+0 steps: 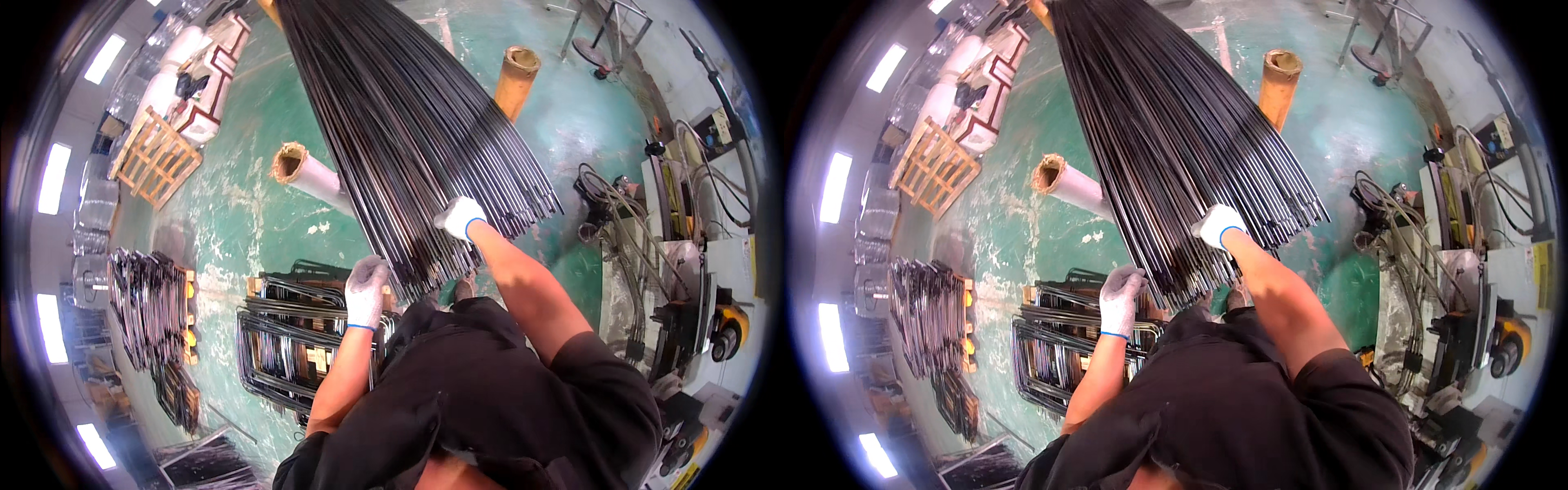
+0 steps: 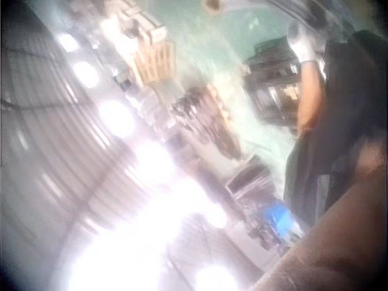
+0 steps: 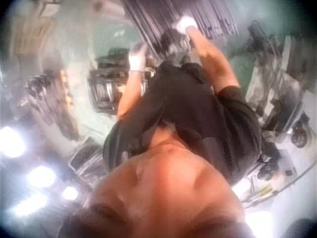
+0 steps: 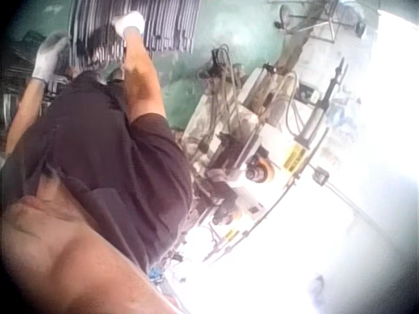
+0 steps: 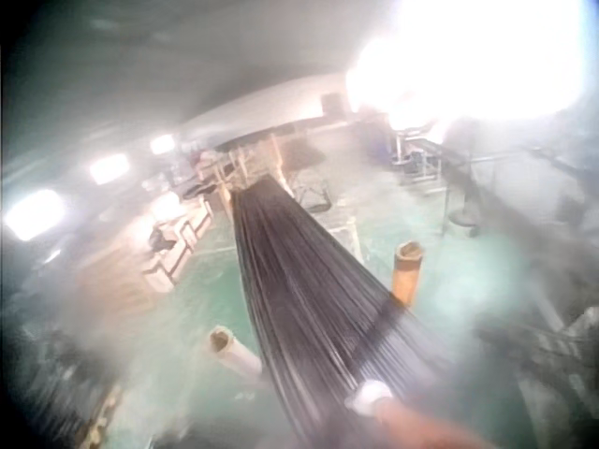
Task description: The person operates a manual metal bending machine in a workshop. They repeatedly pick up straight metal rods, insert them into the machine, and pull a lever to bend them into rectangular frames. The finished frames are then stacked on a wooden pallet.
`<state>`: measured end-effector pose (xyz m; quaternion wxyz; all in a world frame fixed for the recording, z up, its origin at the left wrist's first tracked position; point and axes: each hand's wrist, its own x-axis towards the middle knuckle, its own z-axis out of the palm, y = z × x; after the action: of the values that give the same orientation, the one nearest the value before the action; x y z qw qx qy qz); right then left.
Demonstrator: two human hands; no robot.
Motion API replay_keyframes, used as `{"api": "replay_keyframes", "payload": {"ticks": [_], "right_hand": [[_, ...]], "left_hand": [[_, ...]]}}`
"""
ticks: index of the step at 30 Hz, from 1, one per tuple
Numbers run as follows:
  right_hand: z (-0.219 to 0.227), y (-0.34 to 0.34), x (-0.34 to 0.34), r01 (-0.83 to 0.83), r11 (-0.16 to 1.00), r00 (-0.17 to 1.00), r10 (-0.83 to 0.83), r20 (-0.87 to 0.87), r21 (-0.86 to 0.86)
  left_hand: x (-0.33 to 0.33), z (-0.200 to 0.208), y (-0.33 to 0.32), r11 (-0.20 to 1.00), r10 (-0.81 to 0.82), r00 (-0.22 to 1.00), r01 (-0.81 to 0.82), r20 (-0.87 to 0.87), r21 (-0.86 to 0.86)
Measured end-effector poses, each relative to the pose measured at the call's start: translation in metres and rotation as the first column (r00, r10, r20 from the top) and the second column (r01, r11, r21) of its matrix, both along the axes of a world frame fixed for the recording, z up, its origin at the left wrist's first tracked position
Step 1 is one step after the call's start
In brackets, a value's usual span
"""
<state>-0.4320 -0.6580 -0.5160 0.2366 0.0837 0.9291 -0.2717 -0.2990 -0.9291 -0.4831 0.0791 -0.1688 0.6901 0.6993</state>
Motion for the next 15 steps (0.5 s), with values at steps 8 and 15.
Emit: {"api": "replay_keyframes", "payload": {"ticks": [8, 15], "right_hand": [[0.008, 0.01, 0.021, 0.571, 0.222, 0.815, -0.263, 0.516, -0.79], [0.041, -0.011, 0.013, 0.511, 0.442, 0.858, -0.314, 0.406, -0.738]], "left_hand": [[-0.027, 0.008, 0.003, 0.992, -0.107, 0.994, 0.106, 0.013, 0.068], [-0.065, 0.006, 0.003, 0.949, -0.271, 0.955, 0.243, 0.122, 0.202]]}}
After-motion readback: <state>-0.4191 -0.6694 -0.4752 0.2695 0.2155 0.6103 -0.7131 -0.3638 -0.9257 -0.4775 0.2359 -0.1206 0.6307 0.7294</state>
